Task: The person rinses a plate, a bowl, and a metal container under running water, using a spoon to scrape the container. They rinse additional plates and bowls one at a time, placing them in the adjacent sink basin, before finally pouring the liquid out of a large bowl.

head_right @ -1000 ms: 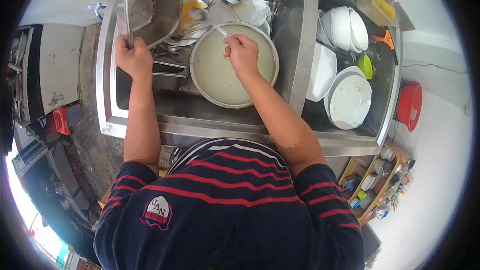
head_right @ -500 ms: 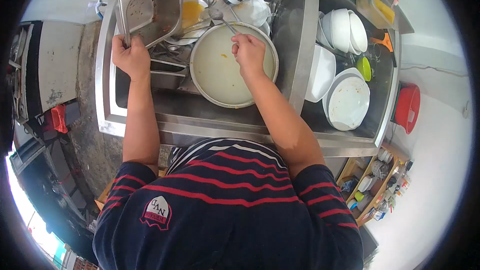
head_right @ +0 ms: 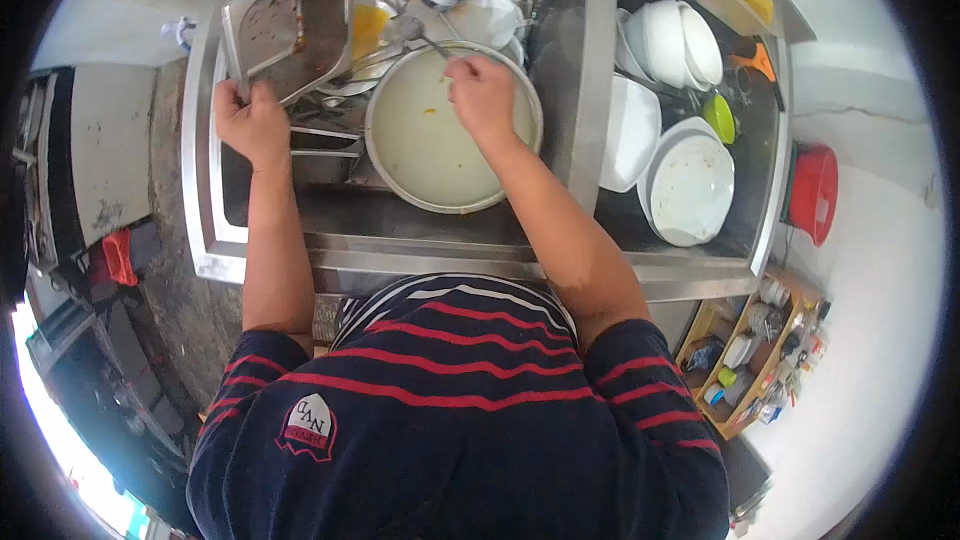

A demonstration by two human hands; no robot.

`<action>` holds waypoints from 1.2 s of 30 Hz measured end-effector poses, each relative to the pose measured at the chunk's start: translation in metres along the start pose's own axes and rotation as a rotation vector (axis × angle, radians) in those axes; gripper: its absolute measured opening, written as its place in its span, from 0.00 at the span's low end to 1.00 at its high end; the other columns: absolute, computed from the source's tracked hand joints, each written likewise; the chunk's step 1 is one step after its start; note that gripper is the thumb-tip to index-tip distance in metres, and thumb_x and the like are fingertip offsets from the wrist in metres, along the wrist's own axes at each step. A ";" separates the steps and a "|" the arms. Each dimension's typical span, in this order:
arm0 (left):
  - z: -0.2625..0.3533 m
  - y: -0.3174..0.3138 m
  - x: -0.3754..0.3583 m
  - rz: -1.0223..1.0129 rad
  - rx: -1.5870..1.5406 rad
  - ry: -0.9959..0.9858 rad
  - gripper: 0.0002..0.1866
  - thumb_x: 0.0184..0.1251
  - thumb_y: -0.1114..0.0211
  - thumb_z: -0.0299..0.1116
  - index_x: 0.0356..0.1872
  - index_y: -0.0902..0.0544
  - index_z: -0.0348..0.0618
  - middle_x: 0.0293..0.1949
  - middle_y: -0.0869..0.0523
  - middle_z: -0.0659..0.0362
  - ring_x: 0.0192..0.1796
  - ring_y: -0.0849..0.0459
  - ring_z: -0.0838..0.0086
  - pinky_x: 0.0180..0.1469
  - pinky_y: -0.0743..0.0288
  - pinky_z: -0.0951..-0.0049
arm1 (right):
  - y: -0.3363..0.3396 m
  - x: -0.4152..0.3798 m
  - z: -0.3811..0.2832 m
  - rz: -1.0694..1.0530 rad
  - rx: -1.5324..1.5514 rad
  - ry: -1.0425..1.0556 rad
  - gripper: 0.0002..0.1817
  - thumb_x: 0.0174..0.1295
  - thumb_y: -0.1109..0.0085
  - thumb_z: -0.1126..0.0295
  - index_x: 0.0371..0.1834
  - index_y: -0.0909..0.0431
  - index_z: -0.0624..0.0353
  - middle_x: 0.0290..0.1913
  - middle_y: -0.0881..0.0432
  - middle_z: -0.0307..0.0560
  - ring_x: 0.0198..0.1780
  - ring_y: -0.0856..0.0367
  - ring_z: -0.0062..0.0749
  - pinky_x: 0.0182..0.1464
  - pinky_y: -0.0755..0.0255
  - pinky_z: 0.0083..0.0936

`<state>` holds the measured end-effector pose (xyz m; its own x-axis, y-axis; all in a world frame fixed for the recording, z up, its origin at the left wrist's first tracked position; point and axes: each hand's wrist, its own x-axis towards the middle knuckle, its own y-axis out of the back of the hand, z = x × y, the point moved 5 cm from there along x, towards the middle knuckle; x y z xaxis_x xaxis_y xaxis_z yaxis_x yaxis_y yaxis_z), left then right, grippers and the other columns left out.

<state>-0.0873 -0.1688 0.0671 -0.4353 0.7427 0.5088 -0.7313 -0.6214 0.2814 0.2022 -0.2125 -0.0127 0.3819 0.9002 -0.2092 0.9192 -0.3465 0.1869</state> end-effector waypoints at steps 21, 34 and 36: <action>-0.005 -0.005 0.000 -0.028 -0.034 0.026 0.06 0.49 0.40 0.19 0.22 0.29 0.36 0.21 0.30 0.64 0.26 0.34 0.79 0.30 0.35 0.76 | 0.058 0.049 -0.015 0.301 -0.773 0.208 0.16 0.59 0.43 0.59 0.26 0.18 0.62 0.26 0.18 0.59 0.34 0.18 0.56 0.41 0.24 0.45; -0.066 -0.028 -0.012 -0.160 -0.513 0.710 0.08 0.51 0.41 0.16 0.24 0.30 0.42 0.23 0.24 0.62 0.22 0.28 0.79 0.22 0.35 0.77 | 0.039 0.088 -0.037 0.349 -0.227 0.319 0.27 0.52 0.30 0.56 0.49 0.21 0.64 0.33 0.17 0.47 0.30 0.19 0.34 0.37 0.25 0.33; -0.066 -0.035 -0.018 -0.231 -0.606 0.865 0.09 0.51 0.42 0.17 0.25 0.30 0.43 0.23 0.23 0.59 0.20 0.25 0.75 0.16 0.33 0.73 | 0.034 0.097 -0.064 0.361 -0.221 0.378 0.28 0.52 0.29 0.57 0.51 0.23 0.64 0.33 0.18 0.45 0.28 0.20 0.31 0.33 0.25 0.30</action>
<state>-0.0888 -0.1438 -0.0057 -0.3029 0.8980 -0.3191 -0.8779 -0.3932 -0.2732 0.2641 -0.1203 0.0345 0.5699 0.7809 0.2557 0.6793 -0.6228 0.3881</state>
